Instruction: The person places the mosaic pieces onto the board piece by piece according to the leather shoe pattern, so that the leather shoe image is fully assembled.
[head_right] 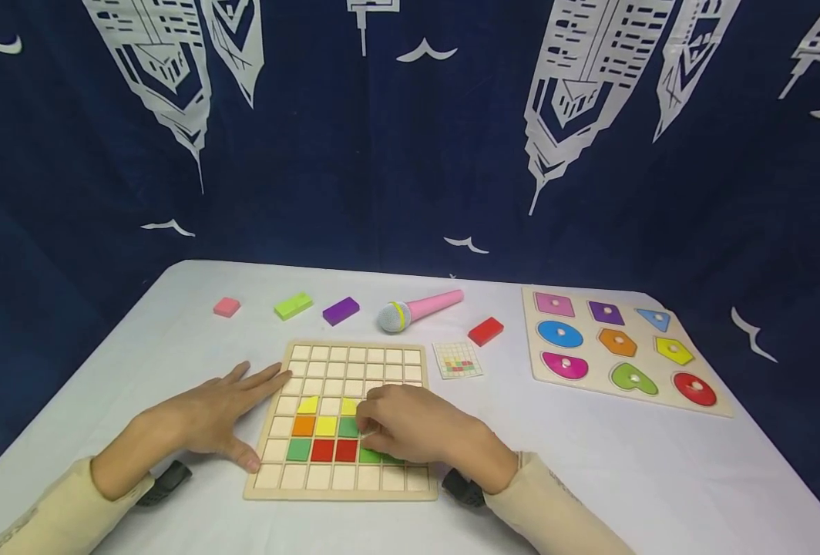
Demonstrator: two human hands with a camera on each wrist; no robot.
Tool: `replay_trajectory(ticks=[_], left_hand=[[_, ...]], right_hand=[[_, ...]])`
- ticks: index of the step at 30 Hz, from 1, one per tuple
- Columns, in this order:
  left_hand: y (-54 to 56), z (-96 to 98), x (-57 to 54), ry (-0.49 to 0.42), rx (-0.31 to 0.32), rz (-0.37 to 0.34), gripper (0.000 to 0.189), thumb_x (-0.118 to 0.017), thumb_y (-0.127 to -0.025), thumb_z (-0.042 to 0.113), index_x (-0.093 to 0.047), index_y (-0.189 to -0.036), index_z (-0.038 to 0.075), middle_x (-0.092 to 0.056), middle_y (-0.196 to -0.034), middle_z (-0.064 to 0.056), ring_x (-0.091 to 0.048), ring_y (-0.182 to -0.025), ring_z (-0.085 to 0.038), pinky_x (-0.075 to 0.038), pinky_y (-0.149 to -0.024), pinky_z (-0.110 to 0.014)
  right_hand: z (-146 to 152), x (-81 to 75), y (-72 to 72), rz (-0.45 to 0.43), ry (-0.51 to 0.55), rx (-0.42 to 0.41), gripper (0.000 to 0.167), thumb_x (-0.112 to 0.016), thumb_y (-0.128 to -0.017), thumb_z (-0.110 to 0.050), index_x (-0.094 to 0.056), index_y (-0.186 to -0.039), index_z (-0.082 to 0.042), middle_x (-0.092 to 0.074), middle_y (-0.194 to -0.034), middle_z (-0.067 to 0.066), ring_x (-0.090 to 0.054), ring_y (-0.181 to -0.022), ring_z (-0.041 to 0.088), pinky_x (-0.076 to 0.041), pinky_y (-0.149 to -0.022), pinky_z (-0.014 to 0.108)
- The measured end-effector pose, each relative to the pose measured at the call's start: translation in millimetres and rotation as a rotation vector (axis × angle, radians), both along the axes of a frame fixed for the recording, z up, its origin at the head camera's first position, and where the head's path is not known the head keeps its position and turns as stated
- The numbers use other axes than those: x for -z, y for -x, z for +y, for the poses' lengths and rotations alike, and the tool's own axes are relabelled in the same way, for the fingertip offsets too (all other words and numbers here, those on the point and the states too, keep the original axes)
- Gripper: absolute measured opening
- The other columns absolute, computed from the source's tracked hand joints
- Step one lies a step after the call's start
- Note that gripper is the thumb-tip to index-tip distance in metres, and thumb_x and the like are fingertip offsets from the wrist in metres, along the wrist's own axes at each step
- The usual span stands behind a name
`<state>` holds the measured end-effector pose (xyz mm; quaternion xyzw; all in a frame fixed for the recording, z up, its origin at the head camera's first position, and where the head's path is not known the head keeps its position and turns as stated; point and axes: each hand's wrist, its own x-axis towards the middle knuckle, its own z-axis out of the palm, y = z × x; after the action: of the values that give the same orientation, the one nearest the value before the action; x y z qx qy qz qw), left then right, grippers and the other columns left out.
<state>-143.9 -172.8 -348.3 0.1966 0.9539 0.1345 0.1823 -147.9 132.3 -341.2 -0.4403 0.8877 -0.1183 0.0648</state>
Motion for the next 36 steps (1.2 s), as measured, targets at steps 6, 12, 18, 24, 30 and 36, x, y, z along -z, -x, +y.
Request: replay_trajectory(ticks=[6,12,18,24,30,36], left_hand=[[0.8,0.3,-0.8,0.000,0.012,0.010,0.128,-0.091,-0.053,0.053,-0.028,-0.159,0.018,-0.022,-0.167,-0.010,-0.012,-0.150,-0.053,-0.022,-0.114,-0.072],[0.5,0.7,-1.6,0.004,0.012,0.010,0.128,-0.091,-0.054,0.053,-0.028,-0.159,0.018,-0.022,-0.167,-0.010,-0.012,-0.150,-0.053,-0.022,-0.115,-0.071],[-0.2,0.6,-2.0,0.008,0.016,0.017,0.128,-0.091,-0.054,0.053,-0.028,-0.159,0.017,-0.022,-0.167,-0.011,-0.013,-0.149,-0.054,-0.023,-0.113,-0.072],[-0.5,1.4,-1.6,0.003,0.019,0.015,0.128,-0.091,-0.054,0.052,-0.028,-0.159,0.017,-0.022,-0.167,-0.011,-0.013,-0.149,-0.054,-0.023,-0.114,-0.072],[-0.9,1.5,-0.9,0.007,0.017,0.009,0.127,-0.091,-0.054,0.053,-0.028,-0.159,0.017,-0.022,-0.167,-0.011,-0.013,-0.149,-0.054,-0.023,-0.114,-0.072],[-0.8,1.1,-1.7,0.011,0.012,0.008,0.127,-0.091,-0.055,0.053,-0.028,-0.159,0.017,-0.022,-0.167,-0.011,-0.013,-0.150,-0.053,-0.023,-0.114,-0.072]], right_hand=[[34,-5.0,-5.4,-0.079,0.021,0.095,0.012,-0.072,-0.093,-0.029,-0.072,-0.102,-0.021,-0.062,-0.091,-0.015,-0.057,-0.083,0.003,-0.052,-0.076,0.021],[69,-6.4,-10.4,-0.110,0.005,0.176,0.016,-0.075,-0.090,-0.030,-0.073,-0.105,-0.024,-0.065,-0.096,-0.018,-0.059,-0.088,0.001,-0.055,-0.082,0.025],[96,-3.7,-12.9,-0.149,-0.017,0.265,0.023,-0.079,-0.086,-0.035,-0.072,-0.106,-0.026,-0.065,-0.099,-0.020,-0.058,-0.090,0.002,-0.056,-0.084,0.028],[114,-2.9,-10.0,-0.174,-0.028,0.328,0.029,-0.084,-0.080,-0.031,-0.072,-0.106,-0.027,-0.066,-0.102,-0.019,-0.058,-0.095,0.006,-0.056,-0.088,0.032],[135,-1.5,-2.2,-0.331,0.034,0.310,0.033,-0.085,-0.079,-0.032,-0.070,-0.108,-0.030,-0.066,-0.110,-0.013,-0.059,-0.099,0.010,-0.056,-0.089,0.030],[151,1.6,3.6,-0.445,0.099,0.308,0.039,-0.085,-0.078,-0.026,-0.068,-0.114,-0.028,-0.063,-0.116,-0.006,-0.057,-0.105,0.015,-0.054,-0.091,0.026]])
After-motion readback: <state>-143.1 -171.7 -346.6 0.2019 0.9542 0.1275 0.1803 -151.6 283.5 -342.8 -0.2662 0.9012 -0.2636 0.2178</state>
